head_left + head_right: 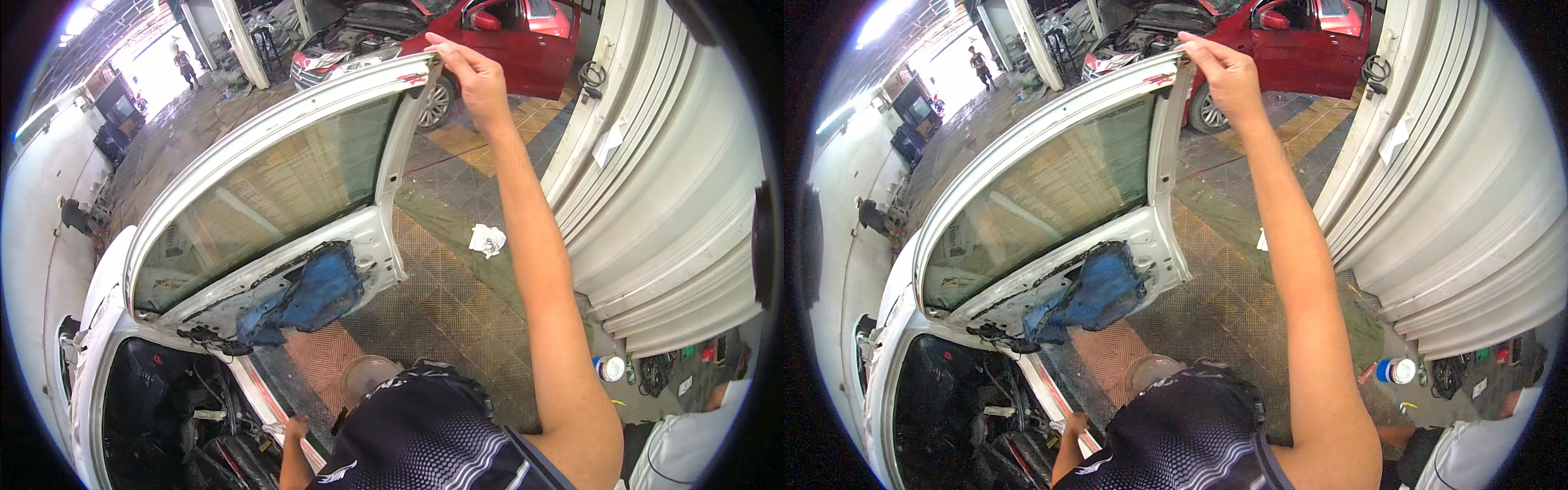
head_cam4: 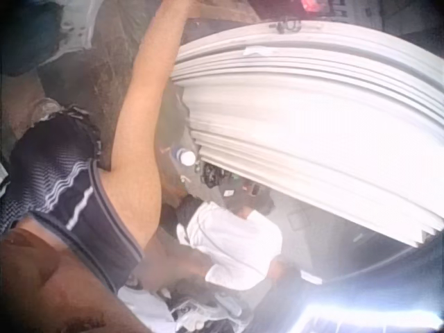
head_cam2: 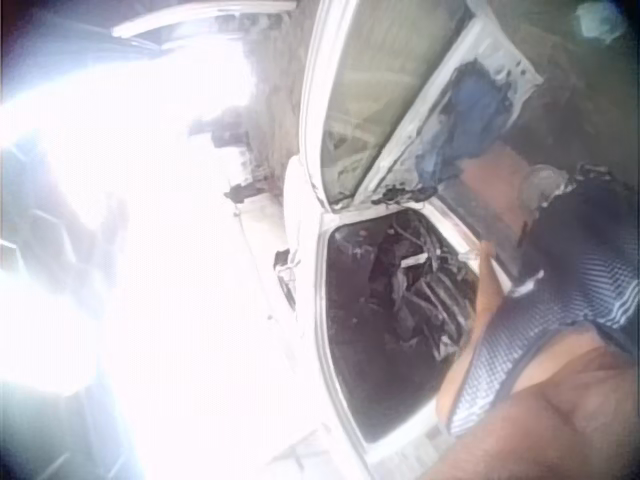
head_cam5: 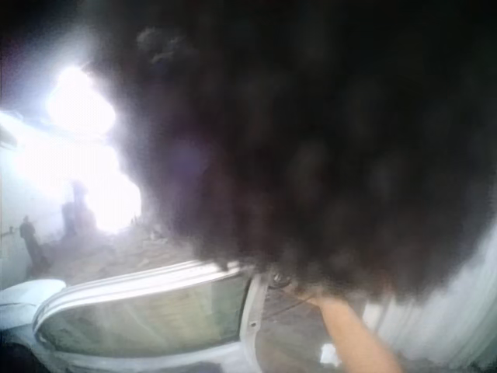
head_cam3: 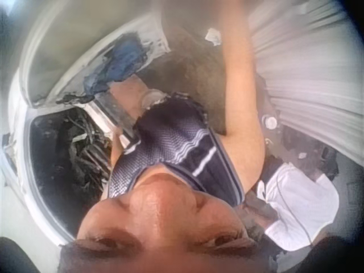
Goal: The person cleans the interior of a white car door using a cloth and water from a bucket. They repeatedly dip the cloth, wipe the door frame and inner panel, and rinse the cloth. The door remains open throughout the process.
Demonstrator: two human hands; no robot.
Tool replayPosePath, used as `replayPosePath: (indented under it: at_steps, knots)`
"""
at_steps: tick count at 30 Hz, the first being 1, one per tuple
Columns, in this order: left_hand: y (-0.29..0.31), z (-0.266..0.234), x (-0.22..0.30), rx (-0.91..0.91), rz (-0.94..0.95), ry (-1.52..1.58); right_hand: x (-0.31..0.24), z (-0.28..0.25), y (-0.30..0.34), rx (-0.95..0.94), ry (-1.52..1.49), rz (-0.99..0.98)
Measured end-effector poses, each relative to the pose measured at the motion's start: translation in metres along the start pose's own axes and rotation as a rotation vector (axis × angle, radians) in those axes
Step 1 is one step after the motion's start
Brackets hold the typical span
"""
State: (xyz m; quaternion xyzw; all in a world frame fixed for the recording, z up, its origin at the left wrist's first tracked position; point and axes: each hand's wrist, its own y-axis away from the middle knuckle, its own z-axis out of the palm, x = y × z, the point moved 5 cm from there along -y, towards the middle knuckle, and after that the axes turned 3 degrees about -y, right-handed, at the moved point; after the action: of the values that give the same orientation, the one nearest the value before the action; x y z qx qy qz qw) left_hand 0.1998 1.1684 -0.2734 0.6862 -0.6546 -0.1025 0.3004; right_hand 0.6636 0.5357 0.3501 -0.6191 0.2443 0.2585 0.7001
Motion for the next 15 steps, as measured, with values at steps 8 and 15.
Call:
replayPosePath:
  at_steps: [8,15]
  knots:
    - [0.047,0.035,0.055,-0.26,-0.078,-0.088,0.003,0.002,0.002,0.007,-0.028,-0.104]
    - [0.032,0.028,0.063,0.073,-0.555,0.735,0.004,0.005,0.006,0.048,-0.085,-0.03]
